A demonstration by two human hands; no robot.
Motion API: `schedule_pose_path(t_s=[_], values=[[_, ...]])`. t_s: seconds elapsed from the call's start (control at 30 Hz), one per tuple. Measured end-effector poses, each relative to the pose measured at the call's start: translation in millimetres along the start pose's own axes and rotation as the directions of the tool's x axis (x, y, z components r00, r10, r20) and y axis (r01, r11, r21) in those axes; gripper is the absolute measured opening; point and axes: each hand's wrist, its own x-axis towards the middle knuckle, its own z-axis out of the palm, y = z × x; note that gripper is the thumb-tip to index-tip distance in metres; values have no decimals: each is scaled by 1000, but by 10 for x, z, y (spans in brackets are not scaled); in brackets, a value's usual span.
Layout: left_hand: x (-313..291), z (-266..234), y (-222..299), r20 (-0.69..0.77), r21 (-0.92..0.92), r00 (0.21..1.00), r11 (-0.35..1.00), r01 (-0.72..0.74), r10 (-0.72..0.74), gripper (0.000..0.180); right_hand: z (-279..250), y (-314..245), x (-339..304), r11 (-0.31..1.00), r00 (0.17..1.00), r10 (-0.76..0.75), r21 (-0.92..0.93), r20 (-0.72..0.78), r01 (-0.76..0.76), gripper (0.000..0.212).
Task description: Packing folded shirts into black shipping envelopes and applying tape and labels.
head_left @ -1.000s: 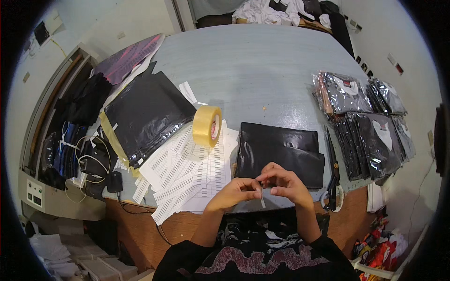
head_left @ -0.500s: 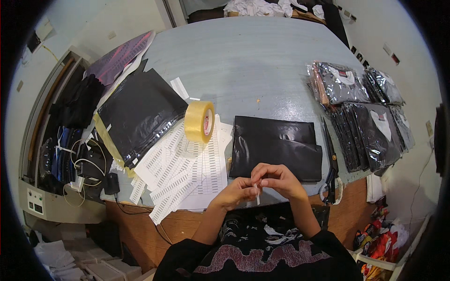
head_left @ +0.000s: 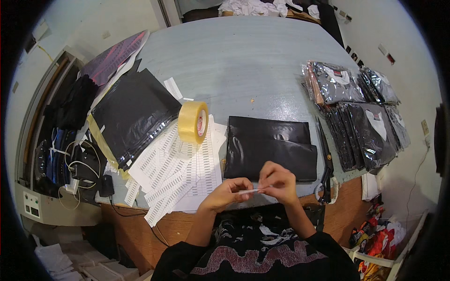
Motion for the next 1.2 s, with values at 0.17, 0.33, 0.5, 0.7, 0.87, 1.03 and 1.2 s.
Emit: schedule_pose_path(t_s=[0.17,0.33,0.5,0.7,0.87,1.03,1.2], values=[[-142,66,143,-89,103,990,989,-104,113,19,-60,-350,50,593,873,-435,-660,220,461,30],[-126,71,196,-402,558,742,786,-266,536,20,-60,-507,20,319,770,-519,-751,371,578,29],[-26,-206,266,-423,906,210,419,67,881,39,-81,-525,8,309,778,-504,-763,375,568,28],[-214,-22,473,-331,944,275,317,97,903,32,-39,-443,5,493,833,-504,-717,226,493,27],[-73,496,359,223,975,551,-195,-111,804,29,2,-451,31,469,868,-427,-759,252,451,28],[-44,491,175,242,970,531,-206,-127,812,26,51,-502,16,548,885,-422,-722,198,422,27],[-24,473,-47,-321,406,526,616,-675,788,18,132,-401,-83,930,978,-164,-352,-131,109,27]])
